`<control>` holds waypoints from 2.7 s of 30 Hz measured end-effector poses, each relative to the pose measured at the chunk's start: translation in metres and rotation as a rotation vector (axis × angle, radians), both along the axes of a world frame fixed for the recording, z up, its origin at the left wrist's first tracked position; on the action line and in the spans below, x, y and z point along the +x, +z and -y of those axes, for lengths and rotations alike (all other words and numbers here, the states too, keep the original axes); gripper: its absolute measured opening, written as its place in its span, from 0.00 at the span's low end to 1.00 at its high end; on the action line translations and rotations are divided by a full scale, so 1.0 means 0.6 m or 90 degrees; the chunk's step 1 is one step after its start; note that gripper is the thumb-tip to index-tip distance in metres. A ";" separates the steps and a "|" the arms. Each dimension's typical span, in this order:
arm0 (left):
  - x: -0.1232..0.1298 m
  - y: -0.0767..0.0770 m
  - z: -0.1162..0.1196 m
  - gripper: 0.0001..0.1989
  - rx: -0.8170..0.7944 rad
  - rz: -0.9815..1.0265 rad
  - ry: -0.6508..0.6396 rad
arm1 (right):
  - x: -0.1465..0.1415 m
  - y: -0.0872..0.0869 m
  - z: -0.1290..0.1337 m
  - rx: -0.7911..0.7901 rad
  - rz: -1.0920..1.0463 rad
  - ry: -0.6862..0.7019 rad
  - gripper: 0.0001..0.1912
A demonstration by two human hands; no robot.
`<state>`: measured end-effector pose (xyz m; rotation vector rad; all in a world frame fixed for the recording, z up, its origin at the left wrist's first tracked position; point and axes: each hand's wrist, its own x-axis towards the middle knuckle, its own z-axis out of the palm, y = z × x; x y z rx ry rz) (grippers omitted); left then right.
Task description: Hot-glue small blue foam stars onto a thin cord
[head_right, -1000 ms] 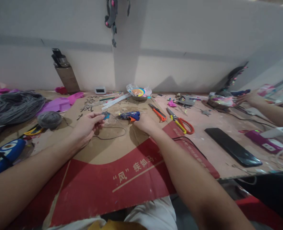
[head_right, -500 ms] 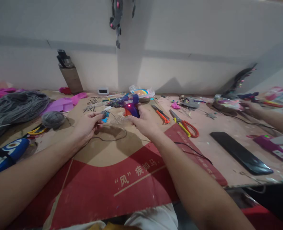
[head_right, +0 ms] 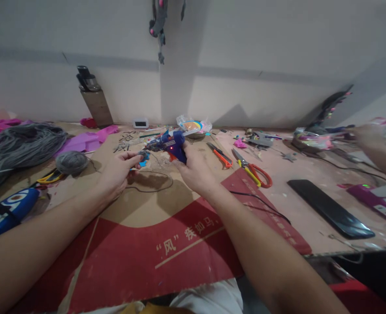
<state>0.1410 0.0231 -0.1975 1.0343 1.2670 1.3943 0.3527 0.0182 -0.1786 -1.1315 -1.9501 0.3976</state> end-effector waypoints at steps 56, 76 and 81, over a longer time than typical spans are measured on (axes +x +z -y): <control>-0.004 -0.005 -0.001 0.12 0.067 -0.040 0.004 | -0.012 0.012 0.022 0.048 0.131 -0.102 0.22; -0.003 -0.002 0.000 0.13 0.052 -0.054 0.008 | -0.013 0.010 0.024 0.034 0.087 -0.060 0.20; 0.001 0.002 0.003 0.11 0.026 0.008 -0.007 | -0.003 0.007 0.006 0.007 0.000 -0.058 0.21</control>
